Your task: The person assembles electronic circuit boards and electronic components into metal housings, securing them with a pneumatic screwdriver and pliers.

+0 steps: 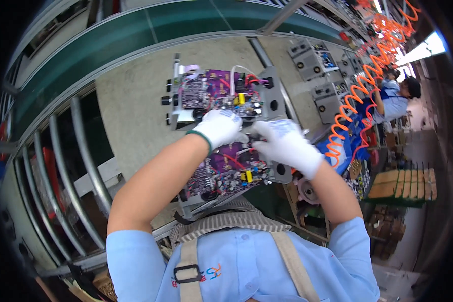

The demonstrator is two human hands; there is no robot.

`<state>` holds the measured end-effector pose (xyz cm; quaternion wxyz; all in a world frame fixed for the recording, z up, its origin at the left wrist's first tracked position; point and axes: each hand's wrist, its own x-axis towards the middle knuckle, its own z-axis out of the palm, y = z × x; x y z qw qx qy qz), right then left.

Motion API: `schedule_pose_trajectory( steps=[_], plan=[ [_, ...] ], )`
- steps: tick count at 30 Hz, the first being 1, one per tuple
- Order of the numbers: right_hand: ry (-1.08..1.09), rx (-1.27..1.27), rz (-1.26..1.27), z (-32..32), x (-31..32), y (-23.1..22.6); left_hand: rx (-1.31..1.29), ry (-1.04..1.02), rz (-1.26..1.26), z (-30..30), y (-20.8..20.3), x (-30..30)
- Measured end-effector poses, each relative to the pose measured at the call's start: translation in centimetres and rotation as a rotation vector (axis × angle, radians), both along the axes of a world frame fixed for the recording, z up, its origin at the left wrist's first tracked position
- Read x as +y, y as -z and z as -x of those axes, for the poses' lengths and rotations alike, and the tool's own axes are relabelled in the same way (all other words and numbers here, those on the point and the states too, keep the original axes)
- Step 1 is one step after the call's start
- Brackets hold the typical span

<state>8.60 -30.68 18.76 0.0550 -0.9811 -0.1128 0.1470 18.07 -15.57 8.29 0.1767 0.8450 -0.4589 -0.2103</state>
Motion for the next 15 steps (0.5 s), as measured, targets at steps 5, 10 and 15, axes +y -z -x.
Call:
schedule_pose_trajectory(
  steps=[5,10,15],
  plan=[
    [-0.115,-0.172,-0.099,1.9,-0.2,-8.0,-0.053,-0.046,0.053,1.2,-2.1,2.1],
    [-0.082,-0.174,-0.842,2.3,1.1,-2.9,0.014,-0.326,0.541,5.5,-9.1,6.9],
    [0.129,0.208,-1.104,3.3,4.5,1.1,0.121,-0.559,0.542,12.6,-11.7,10.3]
  ],
)
